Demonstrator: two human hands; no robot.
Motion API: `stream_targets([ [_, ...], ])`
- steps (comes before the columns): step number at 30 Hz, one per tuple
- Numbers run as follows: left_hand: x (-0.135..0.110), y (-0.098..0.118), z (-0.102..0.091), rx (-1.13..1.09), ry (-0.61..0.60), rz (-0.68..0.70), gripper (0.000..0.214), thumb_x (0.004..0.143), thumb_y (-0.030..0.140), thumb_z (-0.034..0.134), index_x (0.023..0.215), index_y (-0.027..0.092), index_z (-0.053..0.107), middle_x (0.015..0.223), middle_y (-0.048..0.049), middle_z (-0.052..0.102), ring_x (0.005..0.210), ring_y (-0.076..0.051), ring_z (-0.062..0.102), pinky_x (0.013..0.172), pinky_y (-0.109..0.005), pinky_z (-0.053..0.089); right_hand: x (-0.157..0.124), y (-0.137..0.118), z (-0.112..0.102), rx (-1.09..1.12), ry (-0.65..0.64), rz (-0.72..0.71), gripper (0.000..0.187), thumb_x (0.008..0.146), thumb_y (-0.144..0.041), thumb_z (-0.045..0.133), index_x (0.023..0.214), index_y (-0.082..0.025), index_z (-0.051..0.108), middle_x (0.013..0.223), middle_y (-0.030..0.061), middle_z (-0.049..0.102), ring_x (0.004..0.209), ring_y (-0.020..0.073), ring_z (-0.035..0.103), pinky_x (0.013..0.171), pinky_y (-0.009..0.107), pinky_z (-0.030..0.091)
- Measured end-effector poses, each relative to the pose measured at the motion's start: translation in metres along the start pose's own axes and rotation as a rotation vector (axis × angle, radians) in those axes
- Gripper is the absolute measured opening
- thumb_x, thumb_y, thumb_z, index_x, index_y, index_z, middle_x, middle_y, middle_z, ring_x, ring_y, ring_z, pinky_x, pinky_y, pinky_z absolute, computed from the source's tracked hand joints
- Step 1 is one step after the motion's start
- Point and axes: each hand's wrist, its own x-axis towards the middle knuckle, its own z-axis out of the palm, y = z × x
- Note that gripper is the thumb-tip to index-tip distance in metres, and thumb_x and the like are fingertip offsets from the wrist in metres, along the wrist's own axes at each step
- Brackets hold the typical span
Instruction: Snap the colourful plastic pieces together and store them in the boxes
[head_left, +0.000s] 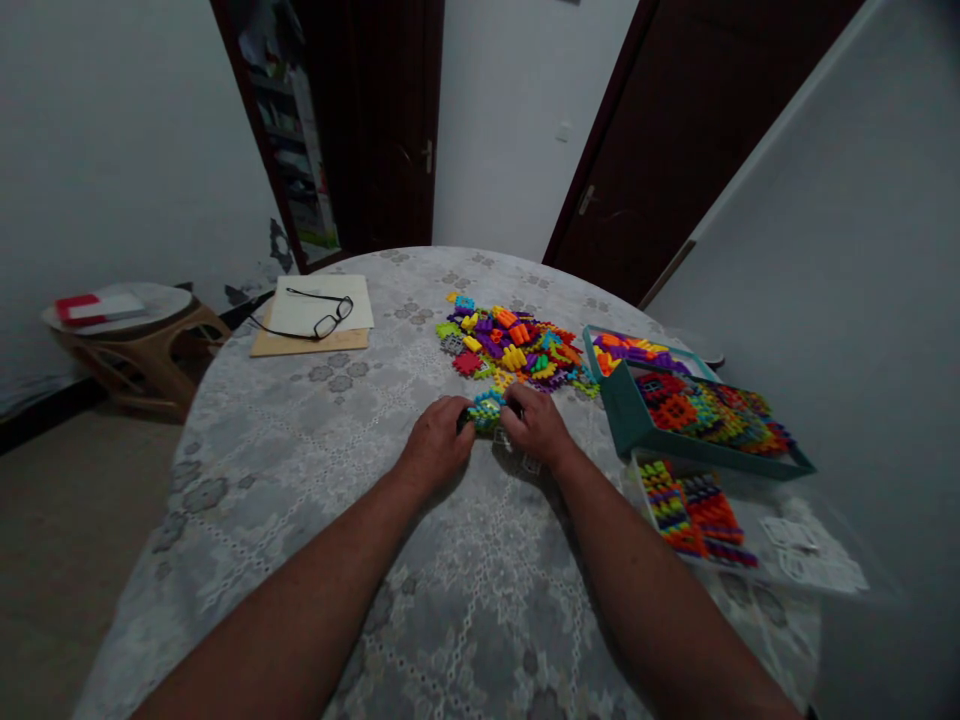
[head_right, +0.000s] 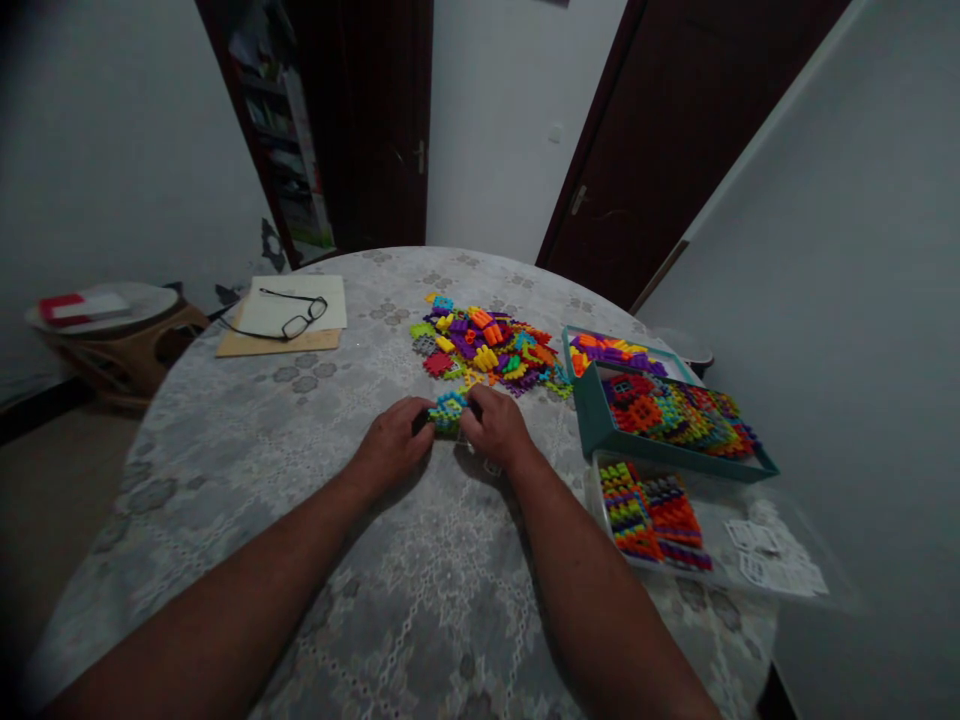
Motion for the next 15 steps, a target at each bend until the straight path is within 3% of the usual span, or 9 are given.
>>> stream_targets([
  [4, 0.0, -0.003, 0.002, -0.004, 0.022, 0.007, 0.03, 0.095, 0.015, 0.059, 0.121, 0.016, 0.074, 0.119, -0.0136, 0.077, 0.113, -0.028, 0.072, 0.109, -0.043, 0.056, -0.002, -0.006, -0.002, -0.114, -0.087, -0.042, 0.008, 0.089, -0.029, 0.056, 0.085, -0.024, 0.061, 0.078, 0.0013, 0.061, 0.072, 0.0196, 0.05, 0.069, 0.031, 0.035],
  [9, -0.001, -0.005, 0.003, 0.01, 0.011, 0.019, 0.036, 0.096, 0.016, 0.06, 0.129, 0.017, 0.073, 0.125, -0.0133, 0.077, 0.119, -0.028, 0.071, 0.112, -0.044, 0.055, -0.004, -0.01, -0.003, -0.108, -0.112, -0.075, 0.015, 0.091, -0.028, 0.052, 0.09, -0.023, 0.067, 0.089, 0.005, 0.067, 0.083, 0.0222, 0.059, 0.078, 0.031, 0.043],
  [12, -0.001, -0.006, 0.004, 0.005, -0.006, 0.032, 0.038, 0.097, 0.016, 0.059, 0.133, 0.018, 0.072, 0.128, -0.0128, 0.076, 0.121, -0.028, 0.071, 0.115, -0.045, 0.054, -0.002, -0.006, -0.001, 0.049, -0.067, -0.067, 0.024, 0.093, -0.025, 0.047, 0.096, -0.023, 0.071, 0.095, 0.0055, 0.071, 0.092, 0.0233, 0.066, 0.087, 0.032, 0.049],
  [15, -0.001, -0.007, 0.007, 0.004, -0.005, 0.022, 0.044, 0.094, 0.013, 0.06, 0.137, 0.02, 0.07, 0.134, -0.0121, 0.075, 0.128, -0.028, 0.068, 0.12, -0.045, 0.051, 0.001, 0.002, 0.003, 0.062, 0.094, 0.088, 0.029, 0.092, -0.02, 0.044, 0.096, -0.023, 0.073, 0.097, 0.0061, 0.074, 0.096, 0.024, 0.068, 0.092, 0.033, 0.052],
])
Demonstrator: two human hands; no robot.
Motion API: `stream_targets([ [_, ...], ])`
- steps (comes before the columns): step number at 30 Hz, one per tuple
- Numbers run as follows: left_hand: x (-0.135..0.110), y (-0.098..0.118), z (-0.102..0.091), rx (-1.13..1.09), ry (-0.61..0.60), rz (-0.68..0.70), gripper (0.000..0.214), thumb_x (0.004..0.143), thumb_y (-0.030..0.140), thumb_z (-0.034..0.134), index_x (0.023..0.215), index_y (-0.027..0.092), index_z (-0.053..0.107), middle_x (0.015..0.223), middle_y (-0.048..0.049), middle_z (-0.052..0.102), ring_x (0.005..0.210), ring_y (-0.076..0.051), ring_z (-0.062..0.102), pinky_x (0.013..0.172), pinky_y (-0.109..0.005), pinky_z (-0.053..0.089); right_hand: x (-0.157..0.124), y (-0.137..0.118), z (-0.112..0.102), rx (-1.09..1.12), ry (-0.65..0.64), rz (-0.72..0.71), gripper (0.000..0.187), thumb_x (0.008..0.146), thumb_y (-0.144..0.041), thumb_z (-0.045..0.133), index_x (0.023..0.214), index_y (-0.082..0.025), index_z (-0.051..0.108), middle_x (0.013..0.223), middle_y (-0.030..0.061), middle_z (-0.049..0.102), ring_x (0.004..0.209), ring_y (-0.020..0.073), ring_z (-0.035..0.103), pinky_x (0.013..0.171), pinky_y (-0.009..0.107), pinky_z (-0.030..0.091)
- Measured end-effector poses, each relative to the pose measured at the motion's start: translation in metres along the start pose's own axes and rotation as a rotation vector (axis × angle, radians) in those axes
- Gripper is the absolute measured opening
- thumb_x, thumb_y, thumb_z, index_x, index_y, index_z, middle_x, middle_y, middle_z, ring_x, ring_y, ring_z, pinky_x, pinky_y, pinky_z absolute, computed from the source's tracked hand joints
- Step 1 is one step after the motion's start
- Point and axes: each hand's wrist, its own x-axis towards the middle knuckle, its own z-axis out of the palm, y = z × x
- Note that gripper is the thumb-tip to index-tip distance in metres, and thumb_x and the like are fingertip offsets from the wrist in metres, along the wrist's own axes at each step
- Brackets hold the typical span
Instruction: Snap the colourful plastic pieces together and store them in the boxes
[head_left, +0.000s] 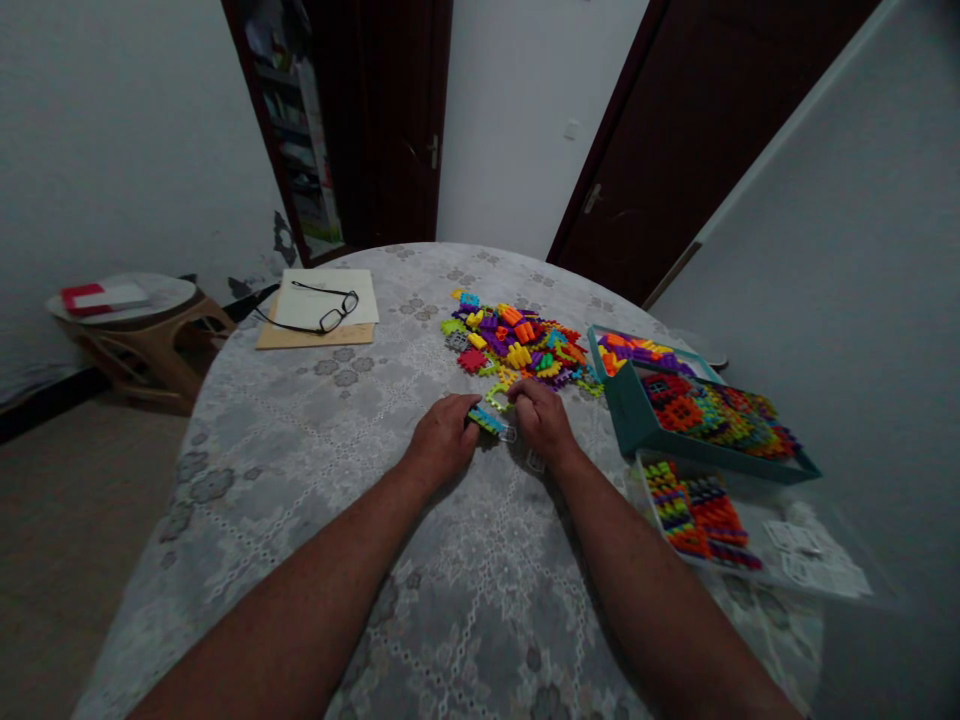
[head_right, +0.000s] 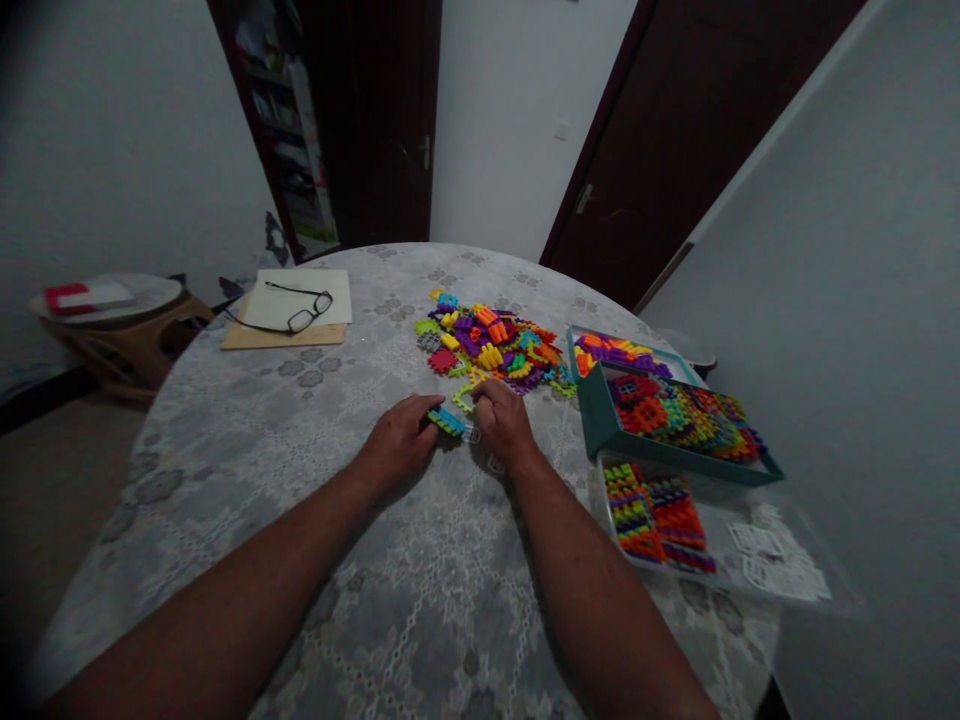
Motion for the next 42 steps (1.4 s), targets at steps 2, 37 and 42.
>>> stream_targets([
  [2, 0.0, 0.0, 0.001, 0.004, -0.008, 0.003, 0.044, 0.093, 0.011, 0.06, 0.136, 0.019, 0.07, 0.134, -0.0133, 0.074, 0.129, -0.029, 0.068, 0.12, -0.045, 0.05, 0.002, 0.005, 0.003, -0.105, 0.113, 0.103, 0.028, 0.093, -0.018, 0.047, 0.101, -0.021, 0.074, 0.104, 0.0096, 0.074, 0.102, 0.0259, 0.068, 0.095, 0.035, 0.052],
  [37, 0.001, 0.007, -0.005, -0.032, -0.014, -0.005, 0.029, 0.091, 0.014, 0.062, 0.117, 0.022, 0.068, 0.119, -0.0102, 0.074, 0.112, -0.026, 0.071, 0.105, -0.041, 0.056, -0.008, -0.008, 0.003, 0.422, -0.215, 0.086, 0.021, 0.092, -0.04, 0.06, 0.084, -0.022, 0.069, 0.075, 0.0001, 0.066, 0.073, 0.0195, 0.062, 0.07, 0.03, 0.049],
  [42, 0.0, 0.014, -0.007, 0.015, -0.082, -0.073, 0.015, 0.092, 0.022, 0.067, 0.107, 0.025, 0.065, 0.099, -0.006, 0.073, 0.097, -0.026, 0.069, 0.089, -0.038, 0.053, 0.004, 0.002, 0.008, 0.172, 0.02, 0.087, 0.023, 0.096, -0.032, 0.056, 0.101, -0.022, 0.076, 0.099, 0.0054, 0.078, 0.091, 0.0226, 0.07, 0.087, 0.034, 0.057],
])
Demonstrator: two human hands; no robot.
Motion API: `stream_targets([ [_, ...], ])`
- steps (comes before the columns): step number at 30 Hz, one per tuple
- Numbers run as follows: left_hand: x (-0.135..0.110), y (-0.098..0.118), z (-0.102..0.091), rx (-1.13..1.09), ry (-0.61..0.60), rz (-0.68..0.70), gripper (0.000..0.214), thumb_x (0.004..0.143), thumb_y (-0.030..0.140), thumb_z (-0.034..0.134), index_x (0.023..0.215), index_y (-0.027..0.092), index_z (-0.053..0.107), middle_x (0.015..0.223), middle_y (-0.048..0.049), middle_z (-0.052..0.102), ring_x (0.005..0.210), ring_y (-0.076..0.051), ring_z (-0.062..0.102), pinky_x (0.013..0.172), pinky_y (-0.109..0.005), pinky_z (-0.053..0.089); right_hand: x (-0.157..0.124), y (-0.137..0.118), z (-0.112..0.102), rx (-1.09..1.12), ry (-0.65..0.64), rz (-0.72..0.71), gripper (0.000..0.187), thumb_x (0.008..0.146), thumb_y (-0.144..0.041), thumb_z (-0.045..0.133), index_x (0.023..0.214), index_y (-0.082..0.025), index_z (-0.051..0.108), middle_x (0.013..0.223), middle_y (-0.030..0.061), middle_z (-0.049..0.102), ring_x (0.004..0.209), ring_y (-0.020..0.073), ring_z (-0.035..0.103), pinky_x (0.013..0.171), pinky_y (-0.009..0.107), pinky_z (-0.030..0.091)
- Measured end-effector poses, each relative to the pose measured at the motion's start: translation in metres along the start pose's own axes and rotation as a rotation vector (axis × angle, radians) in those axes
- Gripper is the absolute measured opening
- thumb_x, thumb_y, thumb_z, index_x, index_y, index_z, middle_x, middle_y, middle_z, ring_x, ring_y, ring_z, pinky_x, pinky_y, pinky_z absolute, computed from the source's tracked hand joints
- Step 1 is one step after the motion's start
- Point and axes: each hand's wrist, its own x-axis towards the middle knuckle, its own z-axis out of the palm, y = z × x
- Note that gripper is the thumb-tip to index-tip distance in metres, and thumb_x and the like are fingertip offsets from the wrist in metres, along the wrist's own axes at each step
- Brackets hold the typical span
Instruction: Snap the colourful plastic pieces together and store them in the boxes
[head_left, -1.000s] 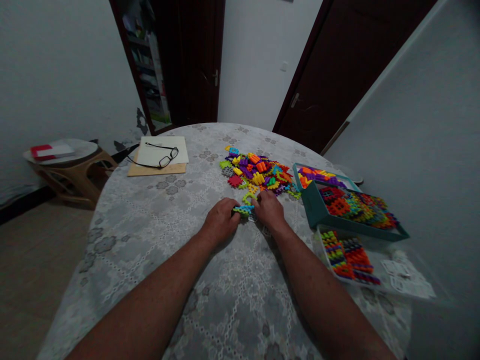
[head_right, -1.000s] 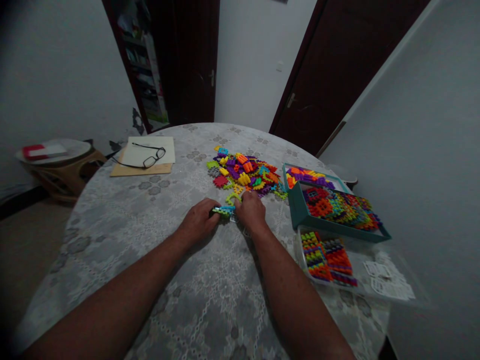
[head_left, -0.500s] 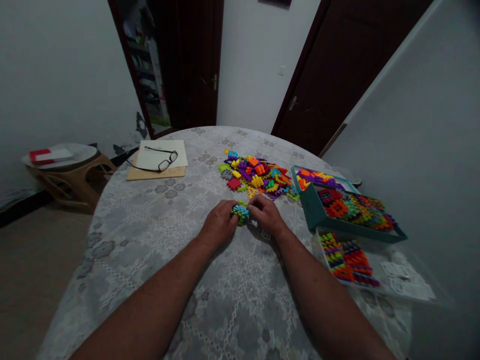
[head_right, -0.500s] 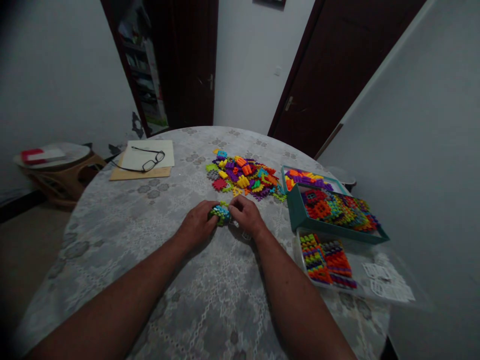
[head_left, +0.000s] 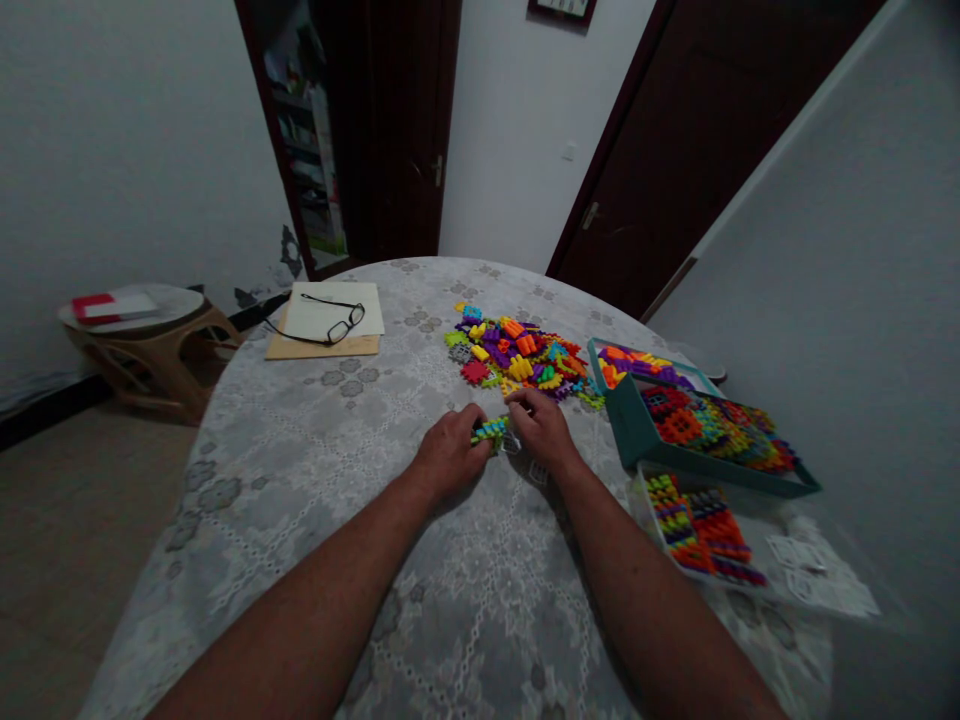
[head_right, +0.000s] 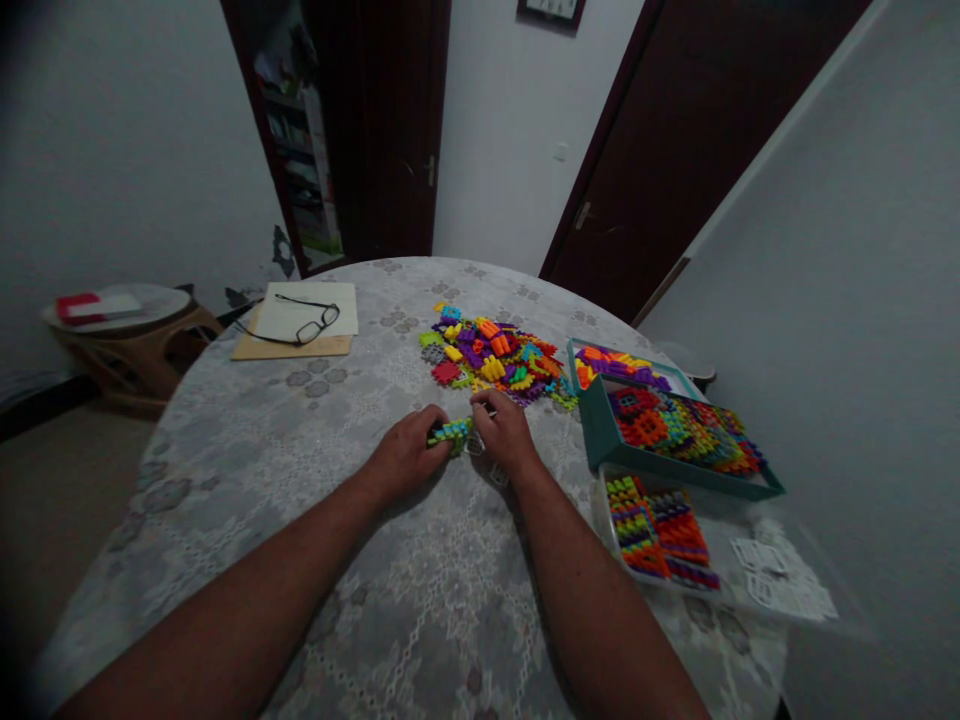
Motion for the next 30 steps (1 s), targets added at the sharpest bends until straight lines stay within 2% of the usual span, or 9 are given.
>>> stream_targets([
  [3, -0.001, 0.003, -0.002, 0.027, -0.036, -0.007, 0.017, 0.092, 0.024, 0.068, 0.109, 0.025, 0.065, 0.099, -0.0065, 0.073, 0.098, -0.027, 0.068, 0.088, -0.037, 0.051, 0.018, 0.002, -0.001, -0.202, 0.046, -0.087, 0.034, 0.094, -0.021, 0.055, 0.122, -0.02, 0.075, 0.125, 0.0121, 0.077, 0.111, 0.0259, 0.071, 0.102, 0.041, 0.057],
  [6, -0.002, 0.005, -0.004, 0.02, -0.076, 0.022, 0.02, 0.091, 0.024, 0.067, 0.111, 0.025, 0.066, 0.1, -0.006, 0.072, 0.099, -0.026, 0.068, 0.088, -0.036, 0.05, 0.04, -0.002, -0.001, -0.402, -0.079, -0.192, 0.048, 0.093, -0.012, 0.057, 0.138, -0.016, 0.071, 0.144, 0.0171, 0.069, 0.135, 0.0287, 0.064, 0.118, 0.044, 0.051],
  [8, -0.002, 0.004, -0.007, 0.0, -0.122, 0.068, 0.021, 0.089, 0.025, 0.068, 0.11, 0.024, 0.068, 0.1, -0.0056, 0.072, 0.097, -0.026, 0.067, 0.088, -0.035, 0.05, 0.054, -0.009, 0.001, -0.531, -0.198, -0.21, 0.057, 0.093, -0.008, 0.055, 0.149, -0.015, 0.065, 0.157, 0.0177, 0.062, 0.143, 0.0287, 0.059, 0.122, 0.043, 0.048],
  [12, -0.002, 0.001, -0.008, -0.079, -0.209, 0.159, 0.023, 0.085, 0.025, 0.073, 0.108, 0.024, 0.071, 0.1, -0.0042, 0.074, 0.096, -0.024, 0.067, 0.087, -0.034, 0.05, 0.073, -0.026, 0.011, -0.724, -0.413, -0.182, 0.068, 0.094, -0.007, 0.054, 0.161, -0.02, 0.055, 0.168, 0.0136, 0.052, 0.141, 0.0278, 0.062, 0.118, 0.039, 0.051],
  [16, -0.002, -0.001, -0.006, -0.239, -0.255, 0.208, 0.024, 0.083, 0.021, 0.073, 0.107, 0.024, 0.072, 0.103, -0.0027, 0.077, 0.097, -0.022, 0.069, 0.089, -0.032, 0.051, 0.082, -0.039, 0.021, -0.853, -0.491, -0.109, 0.058, 0.102, -0.018, 0.054, 0.159, -0.026, 0.056, 0.164, 0.0137, 0.057, 0.129, 0.0294, 0.07, 0.104, 0.04, 0.058],
  [19, -0.004, 0.001, -0.003, -0.307, -0.282, 0.248, 0.026, 0.082, 0.02, 0.075, 0.108, 0.023, 0.072, 0.105, -0.003, 0.078, 0.096, -0.022, 0.069, 0.089, -0.032, 0.051, 0.082, -0.042, 0.027, -0.88, -0.458, -0.102, 0.048, 0.106, -0.026, 0.053, 0.154, -0.024, 0.062, 0.155, 0.0172, 0.063, 0.119, 0.0304, 0.073, 0.098, 0.04, 0.058],
  [23, -0.007, 0.004, 0.0, -0.275, -0.317, 0.282, 0.029, 0.082, 0.02, 0.077, 0.111, 0.024, 0.072, 0.106, -0.0027, 0.078, 0.097, -0.022, 0.07, 0.089, -0.032, 0.051, 0.074, -0.037, 0.025, -0.803, -0.302, -0.065, 0.04, 0.106, -0.024, 0.054, 0.143, -0.02, 0.068, 0.135, 0.0165, 0.075, 0.113, 0.0287, 0.073, 0.095, 0.036, 0.055],
  [27, -0.009, 0.008, -0.002, -0.246, -0.352, 0.282, 0.03, 0.085, 0.021, 0.076, 0.115, 0.025, 0.073, 0.106, -0.0025, 0.079, 0.095, -0.022, 0.071, 0.087, -0.032, 0.051, 0.051, -0.034, 0.008, -0.781, -0.156, -0.008, 0.031, 0.104, -0.021, 0.05, 0.124, -0.016, 0.073, 0.116, 0.0146, 0.079, 0.101, 0.0273, 0.073, 0.085, 0.033, 0.051],
  [30, -0.01, 0.01, -0.005, -0.245, -0.355, 0.28, 0.026, 0.086, 0.02, 0.074, 0.112, 0.024, 0.073, 0.103, -0.0023, 0.079, 0.092, -0.022, 0.072, 0.084, -0.031, 0.051, 0.02, -0.034, -0.012, -0.65, -0.055, 0.015, 0.027, 0.1, -0.025, 0.053, 0.114, -0.019, 0.075, 0.099, 0.0098, 0.08, 0.086, 0.0241, 0.071, 0.076, 0.03, 0.047],
])
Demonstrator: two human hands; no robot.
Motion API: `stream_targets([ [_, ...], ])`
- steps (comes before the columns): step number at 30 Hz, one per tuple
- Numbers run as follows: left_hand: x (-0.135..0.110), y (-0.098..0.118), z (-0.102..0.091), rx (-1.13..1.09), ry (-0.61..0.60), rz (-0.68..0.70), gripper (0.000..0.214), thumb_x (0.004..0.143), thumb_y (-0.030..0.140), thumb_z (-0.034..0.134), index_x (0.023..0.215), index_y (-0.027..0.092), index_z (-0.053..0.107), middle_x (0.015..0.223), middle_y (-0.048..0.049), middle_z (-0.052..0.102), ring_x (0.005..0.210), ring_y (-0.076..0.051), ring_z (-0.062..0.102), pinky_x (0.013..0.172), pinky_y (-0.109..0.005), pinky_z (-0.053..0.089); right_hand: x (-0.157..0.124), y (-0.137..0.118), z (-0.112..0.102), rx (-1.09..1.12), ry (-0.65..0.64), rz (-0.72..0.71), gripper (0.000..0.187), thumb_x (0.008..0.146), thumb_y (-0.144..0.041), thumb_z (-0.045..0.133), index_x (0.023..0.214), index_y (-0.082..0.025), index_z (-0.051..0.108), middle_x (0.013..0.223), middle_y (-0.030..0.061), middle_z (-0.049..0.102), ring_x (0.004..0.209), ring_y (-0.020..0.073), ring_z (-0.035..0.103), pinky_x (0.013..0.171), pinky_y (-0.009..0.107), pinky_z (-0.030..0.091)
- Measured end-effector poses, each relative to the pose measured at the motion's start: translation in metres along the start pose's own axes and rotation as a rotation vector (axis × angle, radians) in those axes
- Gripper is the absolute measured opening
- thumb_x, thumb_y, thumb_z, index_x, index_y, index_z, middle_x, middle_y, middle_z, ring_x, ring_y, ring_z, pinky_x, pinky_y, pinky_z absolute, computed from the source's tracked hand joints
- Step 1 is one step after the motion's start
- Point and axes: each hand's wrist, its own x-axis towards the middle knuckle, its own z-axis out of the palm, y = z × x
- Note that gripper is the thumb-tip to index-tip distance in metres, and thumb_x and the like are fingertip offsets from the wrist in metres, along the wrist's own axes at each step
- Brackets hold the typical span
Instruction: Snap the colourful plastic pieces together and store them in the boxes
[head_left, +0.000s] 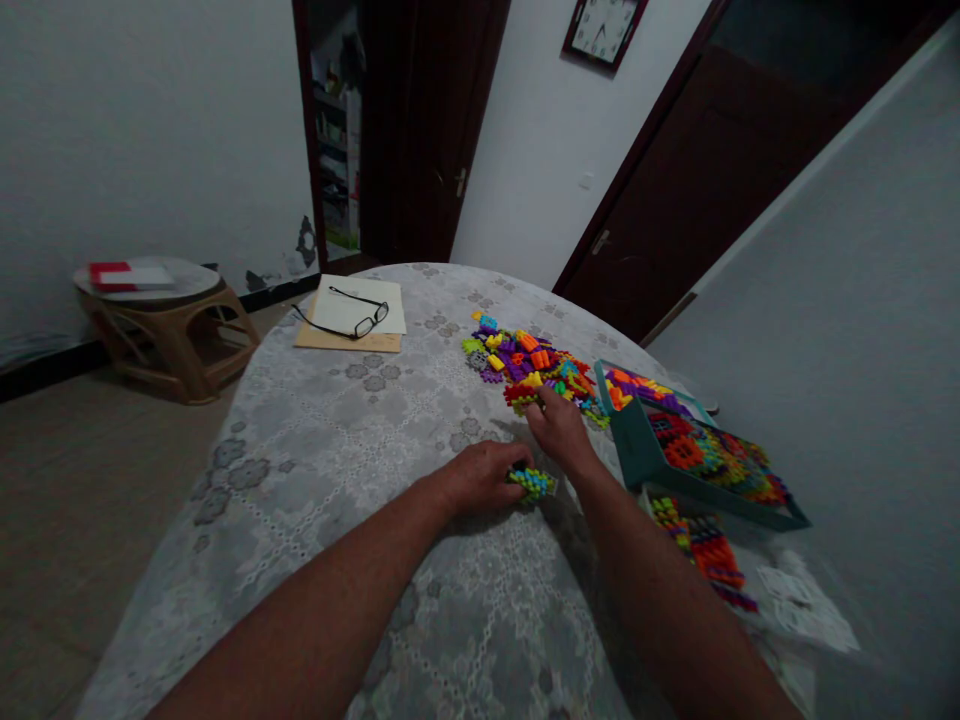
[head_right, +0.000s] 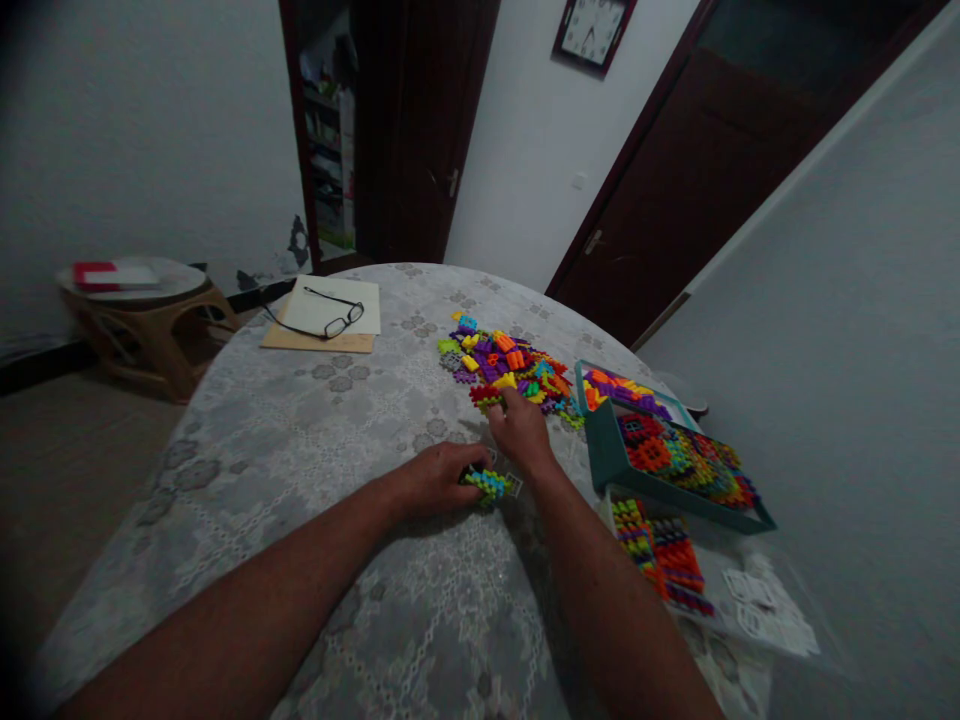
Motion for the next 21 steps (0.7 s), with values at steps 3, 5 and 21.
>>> stream_targets([
  [3, 0.0, 0.001, 0.0, 0.019, 0.009, 0.007, 0.025, 0.086, 0.018, 0.073, 0.11, 0.025, 0.073, 0.101, -0.0014, 0.078, 0.092, -0.022, 0.071, 0.085, -0.031, 0.05, -0.037, 0.012, -0.016, 0.172, 0.04, 0.009, 0.023, 0.099, -0.032, 0.055, 0.104, -0.022, 0.076, 0.089, 0.0059, 0.079, 0.078, 0.0218, 0.069, 0.071, 0.028, 0.044],
  [5, 0.001, 0.0, 0.001, 0.029, 0.016, 0.004, 0.025, 0.086, 0.018, 0.073, 0.11, 0.024, 0.073, 0.1, -0.0012, 0.078, 0.092, -0.021, 0.071, 0.085, -0.031, 0.051, -0.06, 0.017, -0.025, 0.228, 0.039, 0.026, 0.024, 0.1, -0.037, 0.055, 0.098, -0.022, 0.075, 0.085, 0.0048, 0.077, 0.076, 0.0215, 0.068, 0.071, 0.028, 0.044],
  [21, 0.001, -0.001, -0.001, -0.033, 0.053, -0.023, 0.026, 0.084, 0.023, 0.078, 0.107, 0.023, 0.067, 0.105, -0.003, 0.073, 0.097, -0.021, 0.067, 0.089, -0.033, 0.051, -0.104, 0.035, -0.031, 0.405, -0.039, -0.253, 0.025, 0.105, -0.026, 0.052, 0.117, -0.022, 0.074, 0.113, 0.0105, 0.077, 0.105, 0.0251, 0.072, 0.097, 0.037, 0.055],
])
